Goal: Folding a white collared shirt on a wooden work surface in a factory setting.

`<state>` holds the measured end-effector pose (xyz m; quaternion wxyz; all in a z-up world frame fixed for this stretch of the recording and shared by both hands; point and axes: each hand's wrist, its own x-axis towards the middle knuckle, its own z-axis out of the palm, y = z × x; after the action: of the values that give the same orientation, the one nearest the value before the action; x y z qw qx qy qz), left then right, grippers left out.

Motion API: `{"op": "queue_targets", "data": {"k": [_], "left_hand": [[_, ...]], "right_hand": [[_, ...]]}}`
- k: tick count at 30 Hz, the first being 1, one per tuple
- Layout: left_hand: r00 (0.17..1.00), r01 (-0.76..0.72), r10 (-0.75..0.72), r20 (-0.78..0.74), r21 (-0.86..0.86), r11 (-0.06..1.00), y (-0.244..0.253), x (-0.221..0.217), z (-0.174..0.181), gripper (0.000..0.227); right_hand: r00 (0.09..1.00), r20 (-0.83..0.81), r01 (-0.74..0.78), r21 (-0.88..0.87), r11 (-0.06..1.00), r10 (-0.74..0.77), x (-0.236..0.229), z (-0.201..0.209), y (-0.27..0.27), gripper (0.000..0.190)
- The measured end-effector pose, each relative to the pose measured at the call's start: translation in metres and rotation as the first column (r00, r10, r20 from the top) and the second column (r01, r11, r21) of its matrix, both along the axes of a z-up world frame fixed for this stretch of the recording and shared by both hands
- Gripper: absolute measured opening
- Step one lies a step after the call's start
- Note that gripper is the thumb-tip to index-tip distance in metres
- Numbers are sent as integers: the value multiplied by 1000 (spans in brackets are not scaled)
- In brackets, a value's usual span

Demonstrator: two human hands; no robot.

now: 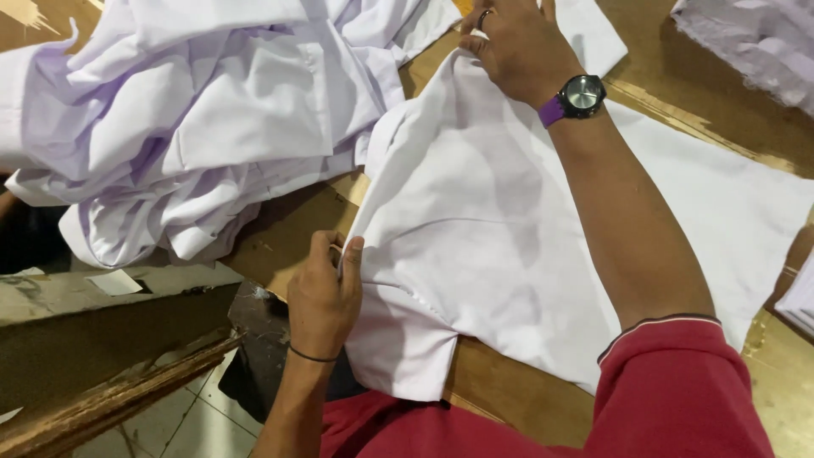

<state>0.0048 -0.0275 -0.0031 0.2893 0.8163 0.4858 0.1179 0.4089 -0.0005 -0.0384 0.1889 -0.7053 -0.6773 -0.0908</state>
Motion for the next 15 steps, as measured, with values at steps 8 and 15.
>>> {"op": "queue_targets", "data": {"k": [8, 15], "left_hand": [[990, -114, 96, -106, -183, 976, -2, 9, 20, 57], [992, -68, 59, -109, -77, 995, -7, 19, 15, 43]], "right_hand": [[986, -14, 165, -6, 986, -165, 46, -5, -41, 21], [936, -261, 104, -440, 892, -238, 25, 26, -8, 40]]}}
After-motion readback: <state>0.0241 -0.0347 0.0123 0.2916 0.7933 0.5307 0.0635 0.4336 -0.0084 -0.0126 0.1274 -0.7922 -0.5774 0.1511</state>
